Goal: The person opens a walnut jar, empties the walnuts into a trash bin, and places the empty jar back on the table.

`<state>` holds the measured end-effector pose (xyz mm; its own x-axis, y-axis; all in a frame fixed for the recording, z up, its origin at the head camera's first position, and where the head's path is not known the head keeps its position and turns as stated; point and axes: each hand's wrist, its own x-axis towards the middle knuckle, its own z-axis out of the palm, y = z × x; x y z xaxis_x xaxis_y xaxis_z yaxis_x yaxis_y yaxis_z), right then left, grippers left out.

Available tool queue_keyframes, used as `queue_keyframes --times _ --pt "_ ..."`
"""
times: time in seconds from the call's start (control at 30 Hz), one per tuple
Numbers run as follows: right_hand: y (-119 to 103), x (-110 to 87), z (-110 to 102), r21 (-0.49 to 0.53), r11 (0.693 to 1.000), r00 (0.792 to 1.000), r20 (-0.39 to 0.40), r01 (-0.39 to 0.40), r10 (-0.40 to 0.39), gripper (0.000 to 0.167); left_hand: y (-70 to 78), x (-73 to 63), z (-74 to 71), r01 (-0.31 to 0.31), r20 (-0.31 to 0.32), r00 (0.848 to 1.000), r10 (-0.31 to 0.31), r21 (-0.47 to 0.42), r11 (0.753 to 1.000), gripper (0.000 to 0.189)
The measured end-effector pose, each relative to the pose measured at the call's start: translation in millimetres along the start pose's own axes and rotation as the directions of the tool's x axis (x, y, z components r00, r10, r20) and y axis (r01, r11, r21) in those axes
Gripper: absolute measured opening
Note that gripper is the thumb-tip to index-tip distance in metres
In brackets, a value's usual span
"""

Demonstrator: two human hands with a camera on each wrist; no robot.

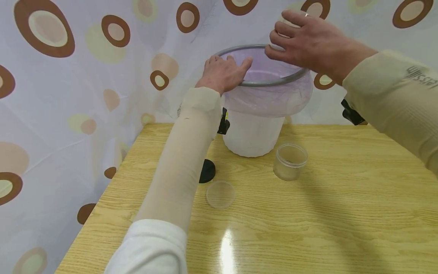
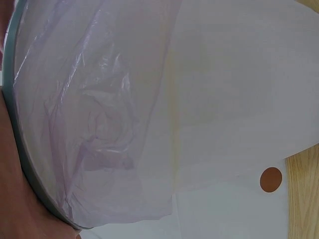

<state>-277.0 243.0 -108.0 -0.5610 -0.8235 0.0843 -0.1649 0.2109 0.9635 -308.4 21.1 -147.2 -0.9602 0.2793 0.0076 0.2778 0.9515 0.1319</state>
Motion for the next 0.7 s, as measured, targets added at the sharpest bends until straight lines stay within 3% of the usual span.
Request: queue_keyframes --times 0.1,0.27,0.47,0.7 --pt "-2.4 -0.1 0.1 -0.006 1.0 1.0 -0.014 -0.003 0.003 0.098 -0.2 0.1 0.4 0.001 0.0 1.0 -0.001 0.001 1.0 0.089" --pt "-3.2 0.3 -1.2 0.037 0.997 0.997 -0.028 -0.071 0.072 0.096 -0.4 0.3 0.6 -0.007 -0.003 1.0 0.007 -0.002 1.0 0.089" --pt "-6.2 -0.9 1.8 0.052 0.998 0.996 -0.081 -0.032 0.036 0.095 -0.5 -0.4 0.5 -0.001 -0.002 1.0 0.001 -0.002 1.0 0.089" --pt "-5.8 -2.8 0.5 0.031 0.997 0.997 -0.028 -0.076 0.077 0.105 -0.2 0.2 0.4 -0.007 -0.001 1.0 0.007 -0.011 1.0 0.089"
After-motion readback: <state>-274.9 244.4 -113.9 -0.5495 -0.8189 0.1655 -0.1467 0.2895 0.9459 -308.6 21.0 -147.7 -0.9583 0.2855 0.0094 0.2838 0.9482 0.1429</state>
